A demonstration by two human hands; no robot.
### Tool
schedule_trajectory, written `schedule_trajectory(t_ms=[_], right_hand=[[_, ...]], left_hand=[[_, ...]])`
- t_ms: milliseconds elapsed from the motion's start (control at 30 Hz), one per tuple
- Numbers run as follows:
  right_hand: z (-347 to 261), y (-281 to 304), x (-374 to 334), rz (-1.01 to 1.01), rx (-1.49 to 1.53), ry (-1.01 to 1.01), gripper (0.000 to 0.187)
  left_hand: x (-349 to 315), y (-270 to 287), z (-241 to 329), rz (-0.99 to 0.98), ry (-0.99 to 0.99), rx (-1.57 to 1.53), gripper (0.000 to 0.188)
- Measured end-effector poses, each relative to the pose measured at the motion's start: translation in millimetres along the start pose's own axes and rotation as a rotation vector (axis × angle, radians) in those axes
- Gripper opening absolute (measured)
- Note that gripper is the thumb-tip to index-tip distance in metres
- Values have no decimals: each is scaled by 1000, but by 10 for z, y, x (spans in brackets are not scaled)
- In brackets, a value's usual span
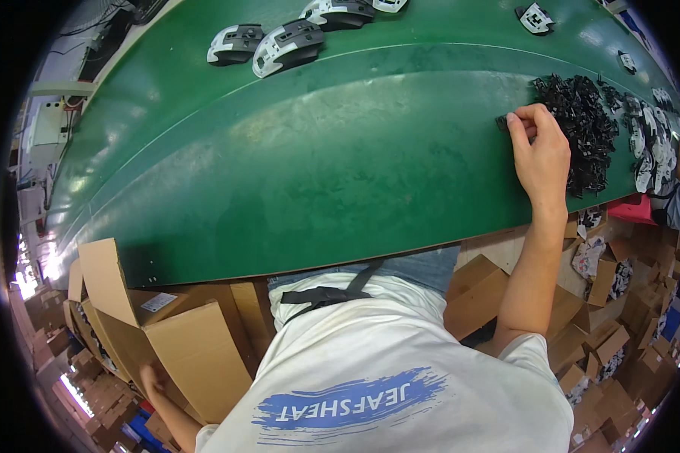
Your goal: The person assembles computer mouse casings by taking mouse shells from a box, inserting small black plastic components into each shell by hand, and placing the assembled shells onto a conveyor.
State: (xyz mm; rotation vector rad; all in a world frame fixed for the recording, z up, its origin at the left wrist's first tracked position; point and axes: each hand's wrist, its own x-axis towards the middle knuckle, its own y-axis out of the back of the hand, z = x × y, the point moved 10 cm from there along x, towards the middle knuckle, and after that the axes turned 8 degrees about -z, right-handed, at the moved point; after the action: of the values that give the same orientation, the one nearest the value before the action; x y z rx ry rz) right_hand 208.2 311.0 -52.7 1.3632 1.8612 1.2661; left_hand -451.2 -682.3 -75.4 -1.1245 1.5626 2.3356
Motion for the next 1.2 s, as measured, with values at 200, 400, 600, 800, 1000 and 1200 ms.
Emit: schedule_trajectory(t_ms=[200,400,600,800,1000,1200], right_hand=[[-423,18,-169,55,145,161,21],[-886,-141,-288,-115,130,290,30],[-1024,-238,-613,-198,224,360,27],[-1089,-421,-791,-262,438,317,25],[-1793,-140,-742,-107,1081,412,30],[-2555,85,-688,-53,898,647,34]], left_hand=[[-2173,-640,4232,337,-1233,-404,46],[-4239,-3745,6388,-38,-2002,557,74],[-3910,-4772,7038,-255,-1915,832,77],[-3450,-4123,6940,-631,-1381,-300,58],[-4763,-4579,5483,-1722,-985,-983,65],[-5082,-4897,4633,-1736,-799,-1053,76]])
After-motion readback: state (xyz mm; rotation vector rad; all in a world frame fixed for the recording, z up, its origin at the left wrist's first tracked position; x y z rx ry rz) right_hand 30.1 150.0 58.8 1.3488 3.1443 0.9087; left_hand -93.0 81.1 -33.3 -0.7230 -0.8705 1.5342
